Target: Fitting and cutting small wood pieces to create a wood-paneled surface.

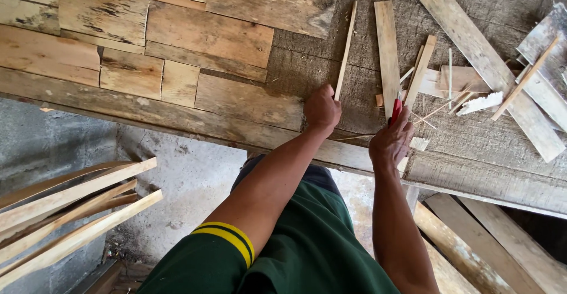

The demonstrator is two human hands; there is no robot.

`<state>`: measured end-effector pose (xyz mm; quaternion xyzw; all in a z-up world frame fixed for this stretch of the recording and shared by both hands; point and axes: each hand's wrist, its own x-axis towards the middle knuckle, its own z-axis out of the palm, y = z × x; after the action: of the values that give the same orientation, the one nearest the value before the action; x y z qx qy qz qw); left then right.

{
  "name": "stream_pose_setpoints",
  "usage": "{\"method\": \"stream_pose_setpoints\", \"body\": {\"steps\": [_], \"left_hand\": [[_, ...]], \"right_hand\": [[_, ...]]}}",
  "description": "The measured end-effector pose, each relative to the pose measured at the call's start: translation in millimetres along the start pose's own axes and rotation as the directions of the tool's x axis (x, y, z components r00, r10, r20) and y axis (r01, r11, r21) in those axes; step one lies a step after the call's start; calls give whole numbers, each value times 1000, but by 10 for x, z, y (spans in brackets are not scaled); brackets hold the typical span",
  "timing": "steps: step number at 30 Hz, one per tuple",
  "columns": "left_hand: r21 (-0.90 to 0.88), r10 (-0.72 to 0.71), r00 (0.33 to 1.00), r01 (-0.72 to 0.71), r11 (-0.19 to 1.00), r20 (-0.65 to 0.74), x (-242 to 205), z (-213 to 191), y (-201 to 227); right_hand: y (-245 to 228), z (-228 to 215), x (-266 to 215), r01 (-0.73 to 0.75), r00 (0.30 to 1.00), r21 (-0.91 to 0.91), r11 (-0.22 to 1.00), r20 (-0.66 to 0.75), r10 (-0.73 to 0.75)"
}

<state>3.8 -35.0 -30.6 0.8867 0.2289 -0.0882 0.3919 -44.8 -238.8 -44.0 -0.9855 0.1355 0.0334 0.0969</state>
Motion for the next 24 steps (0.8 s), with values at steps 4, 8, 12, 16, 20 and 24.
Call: {"method": "stream_pose_setpoints", "body": {"steps": [4,8,12,16,20,24], "left_hand": [[-26,-99,988,103,994,116,-53,-268,128],[-5,-25,994,25,1000,107,-64,-390,97],[-54,264,954,-274,960,-146,32,-506,-292],[174,532,654,-531,829,-539,160,-1099,-1101],[390,505,708,-339,856,-494,261,-1739,-1722],[571,514,818,-300,764,-258,295,-2010,-1901]], "right_hand": [[-197,-210,154,182,977,47,982,-124,-175],[-204,-273,362,47,996,153,987,62,-57],[-49,-141,485,137,987,186,973,-114,-117],[-464,-323,473,227,973,233,946,-24,-228],[-1370,-723,324,391,889,350,851,95,-448],[-2059,-733,193,680,637,290,674,221,-738]]}}
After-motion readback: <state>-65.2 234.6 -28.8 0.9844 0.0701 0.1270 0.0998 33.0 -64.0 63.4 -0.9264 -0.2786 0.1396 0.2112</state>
